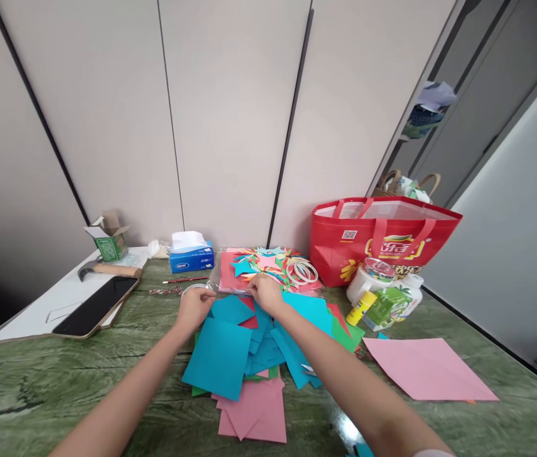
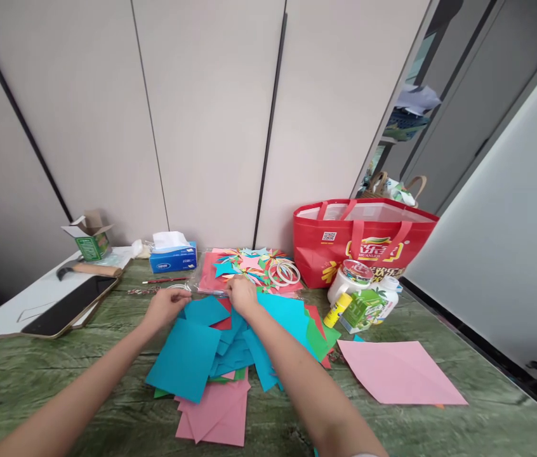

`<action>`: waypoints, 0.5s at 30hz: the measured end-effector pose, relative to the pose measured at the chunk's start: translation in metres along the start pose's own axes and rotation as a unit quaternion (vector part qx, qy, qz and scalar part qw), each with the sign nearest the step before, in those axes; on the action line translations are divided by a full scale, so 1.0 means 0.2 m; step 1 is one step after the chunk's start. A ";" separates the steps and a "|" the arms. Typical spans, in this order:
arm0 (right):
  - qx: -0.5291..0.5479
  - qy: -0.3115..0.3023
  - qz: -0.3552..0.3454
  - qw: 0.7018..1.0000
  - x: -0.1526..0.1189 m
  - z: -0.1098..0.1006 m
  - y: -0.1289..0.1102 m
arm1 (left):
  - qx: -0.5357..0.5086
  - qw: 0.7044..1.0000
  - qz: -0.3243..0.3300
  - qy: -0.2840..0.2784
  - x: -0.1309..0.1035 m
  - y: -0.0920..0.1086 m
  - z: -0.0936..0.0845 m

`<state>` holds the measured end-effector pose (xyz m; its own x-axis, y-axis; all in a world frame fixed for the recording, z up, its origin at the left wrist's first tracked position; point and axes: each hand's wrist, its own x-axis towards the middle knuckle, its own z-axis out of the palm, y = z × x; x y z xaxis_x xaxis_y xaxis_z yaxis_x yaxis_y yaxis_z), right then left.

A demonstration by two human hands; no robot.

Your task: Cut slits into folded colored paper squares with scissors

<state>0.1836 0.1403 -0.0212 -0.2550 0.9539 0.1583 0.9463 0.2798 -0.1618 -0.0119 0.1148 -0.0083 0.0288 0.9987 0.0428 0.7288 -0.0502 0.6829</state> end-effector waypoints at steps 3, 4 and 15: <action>0.027 0.007 0.008 1.000 0.01 -0.02 0.02 | 0.036 0.999 -0.017 -0.007 0.04 0.05 0.01; 0.035 0.010 0.010 0.999 0.02 -0.03 0.02 | 0.049 0.998 -0.023 -0.013 0.05 0.06 0.02; 0.079 0.069 0.041 0.994 0.04 -0.09 0.03 | 0.059 0.997 0.000 0.045 0.04 0.12 0.04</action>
<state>0.1914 0.1478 -0.0039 -0.1384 0.9534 0.2680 0.9168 0.2257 -0.3293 0.0121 0.1225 0.0021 -0.0280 0.9933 0.1121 0.8041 -0.0442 0.5929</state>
